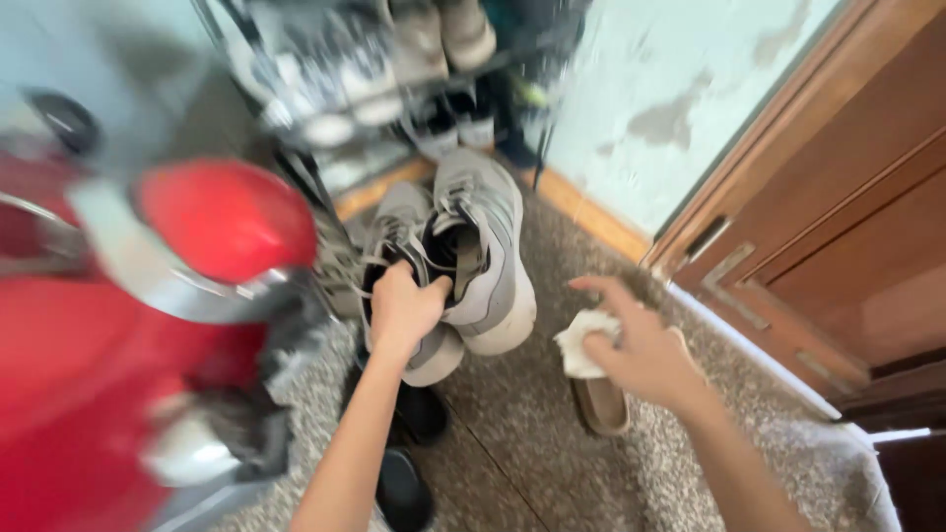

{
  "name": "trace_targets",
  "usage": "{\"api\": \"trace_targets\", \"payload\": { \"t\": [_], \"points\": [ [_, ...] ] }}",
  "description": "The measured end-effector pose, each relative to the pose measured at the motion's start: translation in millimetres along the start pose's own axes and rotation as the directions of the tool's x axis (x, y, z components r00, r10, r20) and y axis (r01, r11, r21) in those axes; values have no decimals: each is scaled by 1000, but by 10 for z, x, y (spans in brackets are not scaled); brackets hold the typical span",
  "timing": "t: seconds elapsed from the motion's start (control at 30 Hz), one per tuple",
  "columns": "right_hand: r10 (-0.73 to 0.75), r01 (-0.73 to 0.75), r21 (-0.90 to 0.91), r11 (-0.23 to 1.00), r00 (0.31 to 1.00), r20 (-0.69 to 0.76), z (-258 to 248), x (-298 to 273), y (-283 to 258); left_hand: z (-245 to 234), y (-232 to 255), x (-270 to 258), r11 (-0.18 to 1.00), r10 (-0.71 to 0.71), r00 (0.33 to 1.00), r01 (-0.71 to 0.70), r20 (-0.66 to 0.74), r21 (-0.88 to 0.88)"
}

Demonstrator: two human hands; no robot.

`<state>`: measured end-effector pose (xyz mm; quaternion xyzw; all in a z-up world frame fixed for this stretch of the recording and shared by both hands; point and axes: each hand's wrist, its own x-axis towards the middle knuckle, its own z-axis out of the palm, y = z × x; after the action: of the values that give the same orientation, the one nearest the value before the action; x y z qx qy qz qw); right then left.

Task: Wiping shoes with a tissue and organizing them on a shoe rack

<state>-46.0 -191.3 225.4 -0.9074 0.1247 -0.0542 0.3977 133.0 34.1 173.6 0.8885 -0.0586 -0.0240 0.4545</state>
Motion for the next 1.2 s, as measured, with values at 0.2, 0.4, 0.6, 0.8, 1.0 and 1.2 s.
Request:
{"api": "trace_targets", "payload": {
  "t": [0.2,0.4,0.6,0.8,1.0,1.2],
  "points": [
    [-61,62,-6,998,989,136,188,-36,-815,-485,316,143,994,2,1000,-5,29,112],
    [-279,286,125,950,958,-73,437,97,-991,-451,433,262,994,-10,1000,10,-1,106],
    [-67,63,33,998,985,157,434,558,-772,46,513,532,980,-109,993,98,54,175],
    [-356,323,209,923,923,145,721,1486,-138,504,220,1083,937,-118,993,111,1,332],
    [-199,145,176,974,916,348,849,2382,-25,599,245,1583,874,-307,950,256,61,412],
    [-324,307,106,946,874,362,1157,3072,316,763,-3,1964,866,-294,955,276,-20,418]
  ]
}}
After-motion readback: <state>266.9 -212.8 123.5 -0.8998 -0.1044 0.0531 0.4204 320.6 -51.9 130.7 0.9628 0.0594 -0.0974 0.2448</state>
